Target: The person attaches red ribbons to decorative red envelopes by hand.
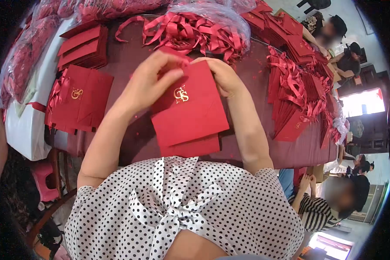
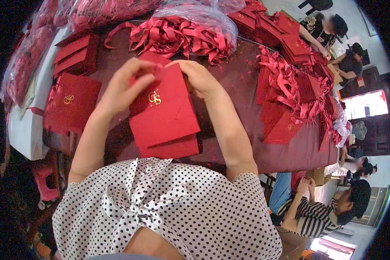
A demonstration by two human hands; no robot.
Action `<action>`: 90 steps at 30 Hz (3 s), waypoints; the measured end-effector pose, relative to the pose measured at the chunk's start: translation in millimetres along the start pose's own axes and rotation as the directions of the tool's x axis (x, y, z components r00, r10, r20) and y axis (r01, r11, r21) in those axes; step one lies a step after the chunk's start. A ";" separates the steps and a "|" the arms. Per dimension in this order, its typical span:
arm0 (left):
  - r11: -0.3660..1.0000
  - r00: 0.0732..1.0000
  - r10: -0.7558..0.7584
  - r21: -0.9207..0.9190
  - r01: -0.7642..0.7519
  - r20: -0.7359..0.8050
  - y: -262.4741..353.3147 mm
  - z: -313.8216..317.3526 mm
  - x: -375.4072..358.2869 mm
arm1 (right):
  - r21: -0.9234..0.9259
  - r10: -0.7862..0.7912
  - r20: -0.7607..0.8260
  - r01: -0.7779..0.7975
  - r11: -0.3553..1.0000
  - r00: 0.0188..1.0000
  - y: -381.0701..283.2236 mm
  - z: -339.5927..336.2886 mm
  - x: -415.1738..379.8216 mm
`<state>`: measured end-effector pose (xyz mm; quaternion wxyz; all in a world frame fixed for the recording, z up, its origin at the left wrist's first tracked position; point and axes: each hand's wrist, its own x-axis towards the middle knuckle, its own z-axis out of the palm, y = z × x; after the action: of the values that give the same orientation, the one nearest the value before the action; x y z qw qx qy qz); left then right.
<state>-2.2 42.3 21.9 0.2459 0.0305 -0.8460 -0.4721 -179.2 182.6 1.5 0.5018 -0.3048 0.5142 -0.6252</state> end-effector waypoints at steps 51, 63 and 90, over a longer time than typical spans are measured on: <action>0.908 0.915 -0.303 -0.212 0.362 0.265 -26.9 -1.3 -1.7 | -0.801 -0.251 0.030 0.173 0.573 0.968 -41.9 49.3 -32.4; 0.908 0.965 -0.180 -0.345 0.237 0.190 -28.0 -2.4 -1.1 | -0.881 -0.391 0.070 0.241 0.408 0.918 -31.1 51.7 -24.7; 0.907 0.961 -0.157 -0.351 0.231 0.227 -13.5 -11.4 -2.3 | -0.901 -0.517 0.078 0.282 0.330 0.852 -26.3 75.0 -30.3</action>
<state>2.5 26.5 15.0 0.1153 0.0211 -0.7529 -0.6476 -110.7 185.0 51.9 0.0336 -0.5659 0.7233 -0.3943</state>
